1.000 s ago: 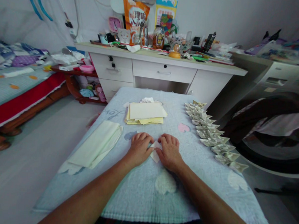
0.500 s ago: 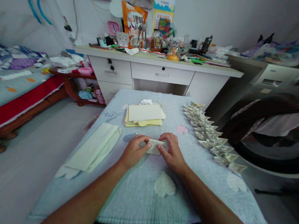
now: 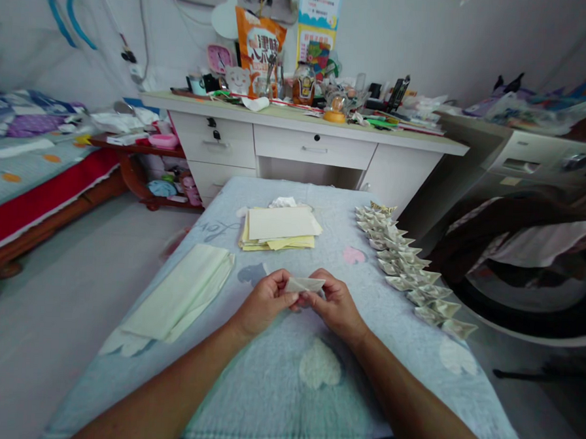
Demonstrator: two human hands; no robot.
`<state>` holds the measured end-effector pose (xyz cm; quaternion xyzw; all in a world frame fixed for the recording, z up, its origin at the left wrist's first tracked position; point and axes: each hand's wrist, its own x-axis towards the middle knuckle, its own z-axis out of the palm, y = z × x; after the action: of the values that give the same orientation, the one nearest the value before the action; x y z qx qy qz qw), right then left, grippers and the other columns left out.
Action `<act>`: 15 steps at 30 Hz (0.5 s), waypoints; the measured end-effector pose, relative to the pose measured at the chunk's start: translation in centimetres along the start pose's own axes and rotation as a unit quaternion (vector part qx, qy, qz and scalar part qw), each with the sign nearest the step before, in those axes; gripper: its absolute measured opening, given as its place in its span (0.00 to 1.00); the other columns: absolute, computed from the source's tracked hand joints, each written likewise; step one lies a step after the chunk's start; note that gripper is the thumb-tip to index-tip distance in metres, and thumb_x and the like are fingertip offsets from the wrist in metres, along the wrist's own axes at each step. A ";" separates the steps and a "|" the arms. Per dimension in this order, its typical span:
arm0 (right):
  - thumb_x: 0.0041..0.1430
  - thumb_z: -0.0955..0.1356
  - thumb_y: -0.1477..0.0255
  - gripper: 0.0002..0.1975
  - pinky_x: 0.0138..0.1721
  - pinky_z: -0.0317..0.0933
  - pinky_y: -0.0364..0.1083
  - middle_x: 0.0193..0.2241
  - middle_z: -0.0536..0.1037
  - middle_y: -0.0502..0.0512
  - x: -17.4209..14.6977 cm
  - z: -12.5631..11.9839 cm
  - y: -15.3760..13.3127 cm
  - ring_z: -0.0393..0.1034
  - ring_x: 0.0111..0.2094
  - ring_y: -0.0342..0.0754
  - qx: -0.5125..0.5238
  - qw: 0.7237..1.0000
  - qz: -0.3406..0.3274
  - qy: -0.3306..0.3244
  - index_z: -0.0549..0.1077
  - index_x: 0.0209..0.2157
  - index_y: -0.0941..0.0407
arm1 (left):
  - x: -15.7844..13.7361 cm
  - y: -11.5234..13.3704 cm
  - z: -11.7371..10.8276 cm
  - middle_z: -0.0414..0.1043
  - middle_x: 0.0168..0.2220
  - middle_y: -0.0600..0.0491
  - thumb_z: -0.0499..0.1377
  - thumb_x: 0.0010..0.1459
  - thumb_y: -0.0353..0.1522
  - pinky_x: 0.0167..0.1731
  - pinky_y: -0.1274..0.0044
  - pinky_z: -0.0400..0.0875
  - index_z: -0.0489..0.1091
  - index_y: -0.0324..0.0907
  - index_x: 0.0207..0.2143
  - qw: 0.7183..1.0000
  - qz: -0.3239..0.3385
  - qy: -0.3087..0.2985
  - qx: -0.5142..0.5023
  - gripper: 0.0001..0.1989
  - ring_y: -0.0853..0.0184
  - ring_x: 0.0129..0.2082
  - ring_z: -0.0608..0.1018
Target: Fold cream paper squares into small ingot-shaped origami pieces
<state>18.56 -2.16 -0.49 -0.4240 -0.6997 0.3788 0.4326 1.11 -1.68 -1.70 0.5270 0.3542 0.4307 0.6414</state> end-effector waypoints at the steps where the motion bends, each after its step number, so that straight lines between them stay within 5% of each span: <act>1: 0.57 0.66 0.65 0.09 0.36 0.60 0.44 0.27 0.69 0.50 -0.1 0.0 -0.1 0.64 0.31 0.45 -0.030 0.999 -0.015 0.007 0.68 0.27 0.56 | -0.1 0.0 0.0 0.70 0.29 0.56 0.61 0.52 0.32 0.28 0.80 0.66 0.64 0.40 0.34 0.999 0.014 0.012 0.034 0.09 0.72 0.27 0.72; 6: 0.53 0.64 0.78 0.05 0.41 0.54 0.46 0.29 0.70 0.52 -0.2 -0.2 0.1 0.62 0.37 0.48 -0.234 0.970 -0.067 0.026 0.70 0.29 0.55 | -0.7 0.5 -0.1 0.68 0.39 0.54 0.61 0.51 0.27 0.26 0.82 0.64 0.68 0.42 0.39 0.948 0.141 0.109 0.264 0.11 0.76 0.24 0.67; 9: 0.50 0.64 0.81 0.09 0.41 0.52 0.47 0.32 0.70 0.53 -0.3 -0.1 0.5 0.60 0.39 0.49 -0.315 0.947 -0.063 0.012 0.71 0.32 0.55 | -1.0 0.7 -0.3 0.69 0.38 0.53 0.58 0.54 0.25 0.33 0.79 0.67 0.69 0.42 0.33 0.915 0.196 0.076 0.344 0.05 0.72 0.32 0.72; 15: 0.45 0.63 0.85 0.12 0.40 0.49 0.47 0.32 0.69 0.53 -0.3 -0.1 1.0 0.58 0.38 0.50 -0.356 0.932 -0.070 -0.017 0.69 0.31 0.56 | -1.0 0.2 -0.5 0.70 0.35 0.53 0.54 0.50 0.19 0.42 0.76 0.67 0.66 0.42 0.31 0.887 0.207 0.036 0.411 0.11 0.68 0.39 0.73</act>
<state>18.97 -2.05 -1.44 -0.4932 -0.8240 0.0811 0.2668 0.24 -2.45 -1.56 0.7891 0.4051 0.3879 0.2505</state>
